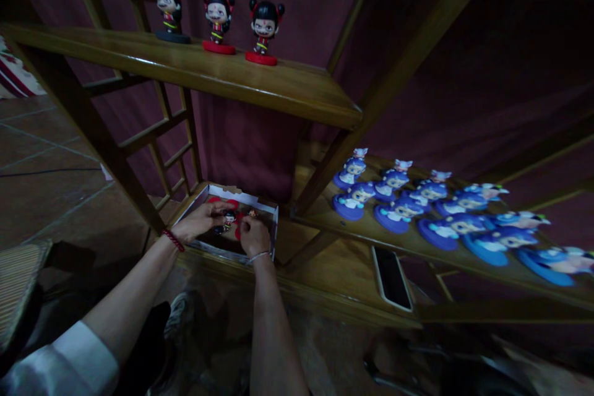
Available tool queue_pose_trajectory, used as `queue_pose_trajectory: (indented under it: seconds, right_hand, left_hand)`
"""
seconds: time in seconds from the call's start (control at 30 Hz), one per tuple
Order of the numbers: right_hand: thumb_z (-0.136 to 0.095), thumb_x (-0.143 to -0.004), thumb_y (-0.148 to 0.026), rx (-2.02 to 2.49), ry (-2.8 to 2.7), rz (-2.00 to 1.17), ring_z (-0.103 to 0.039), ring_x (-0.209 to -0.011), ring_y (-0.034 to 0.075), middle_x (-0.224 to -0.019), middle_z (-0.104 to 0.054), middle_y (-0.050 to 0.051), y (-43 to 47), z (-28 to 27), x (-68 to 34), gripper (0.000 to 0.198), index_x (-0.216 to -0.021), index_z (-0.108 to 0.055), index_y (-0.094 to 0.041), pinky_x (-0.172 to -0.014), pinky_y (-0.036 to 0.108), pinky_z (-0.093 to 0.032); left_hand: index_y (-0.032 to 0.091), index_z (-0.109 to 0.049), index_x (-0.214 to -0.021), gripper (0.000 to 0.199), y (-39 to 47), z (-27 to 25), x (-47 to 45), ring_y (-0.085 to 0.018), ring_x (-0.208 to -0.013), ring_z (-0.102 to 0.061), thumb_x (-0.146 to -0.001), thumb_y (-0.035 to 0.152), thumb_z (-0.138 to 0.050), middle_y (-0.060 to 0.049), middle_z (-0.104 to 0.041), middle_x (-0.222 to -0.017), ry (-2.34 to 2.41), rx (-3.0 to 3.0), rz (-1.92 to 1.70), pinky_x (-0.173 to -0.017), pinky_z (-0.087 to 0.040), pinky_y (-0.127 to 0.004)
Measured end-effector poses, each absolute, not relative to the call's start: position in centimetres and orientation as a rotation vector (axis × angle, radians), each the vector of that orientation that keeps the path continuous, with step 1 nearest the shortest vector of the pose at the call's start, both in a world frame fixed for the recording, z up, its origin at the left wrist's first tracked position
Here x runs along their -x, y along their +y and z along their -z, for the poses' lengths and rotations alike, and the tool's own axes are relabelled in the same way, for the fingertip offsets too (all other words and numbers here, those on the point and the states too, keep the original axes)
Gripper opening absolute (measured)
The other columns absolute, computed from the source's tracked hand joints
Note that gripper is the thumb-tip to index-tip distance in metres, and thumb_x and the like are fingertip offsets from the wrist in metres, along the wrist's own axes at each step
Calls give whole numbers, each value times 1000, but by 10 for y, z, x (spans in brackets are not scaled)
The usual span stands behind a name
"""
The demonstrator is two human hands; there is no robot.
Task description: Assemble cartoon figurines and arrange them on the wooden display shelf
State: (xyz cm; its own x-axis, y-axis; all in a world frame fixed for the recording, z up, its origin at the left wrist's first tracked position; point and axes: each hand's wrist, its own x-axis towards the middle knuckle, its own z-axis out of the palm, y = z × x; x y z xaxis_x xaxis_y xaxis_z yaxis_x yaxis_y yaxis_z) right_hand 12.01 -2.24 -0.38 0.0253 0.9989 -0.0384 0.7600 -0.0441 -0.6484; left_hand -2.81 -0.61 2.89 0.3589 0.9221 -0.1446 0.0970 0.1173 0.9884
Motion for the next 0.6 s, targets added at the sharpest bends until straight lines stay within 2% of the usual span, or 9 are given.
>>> queue_pose_trajectory:
  seconds: [0.13,0.27,0.6]
  right_hand:
    - [-42,-76,-21,2001,-1994,-693,-58,-89,16,-95,-64,2,-25,3,-122,25,-89,-62,-27,-74,23,-41]
    - [-41,-76,-20,2059,-2089,-742,-55,-96,17,-104,-61,2,-24,8,-122,29,-96,-60,-28,-78,25,-39]
    - [-41,-75,-19,2114,-2079,-780,-56,-94,19,-100,-63,5,-18,10,-122,33,-100,-60,-28,-77,27,-40]
  left_hand:
    - [11,-59,-98,38,-2,-21,32,-10,-63,-51,-61,6,-52,0,-59,-66,1177,-1325,-811,-62,-38,-23]
    - [10,-57,-99,39,2,-13,35,-9,-57,-50,-61,7,-53,0,-57,-61,1206,-1271,-813,-57,-38,-23]
    - [12,-60,-93,34,6,-9,35,-14,-75,-55,-60,6,-53,-4,-63,-80,1230,-1315,-874,-66,-43,-25]
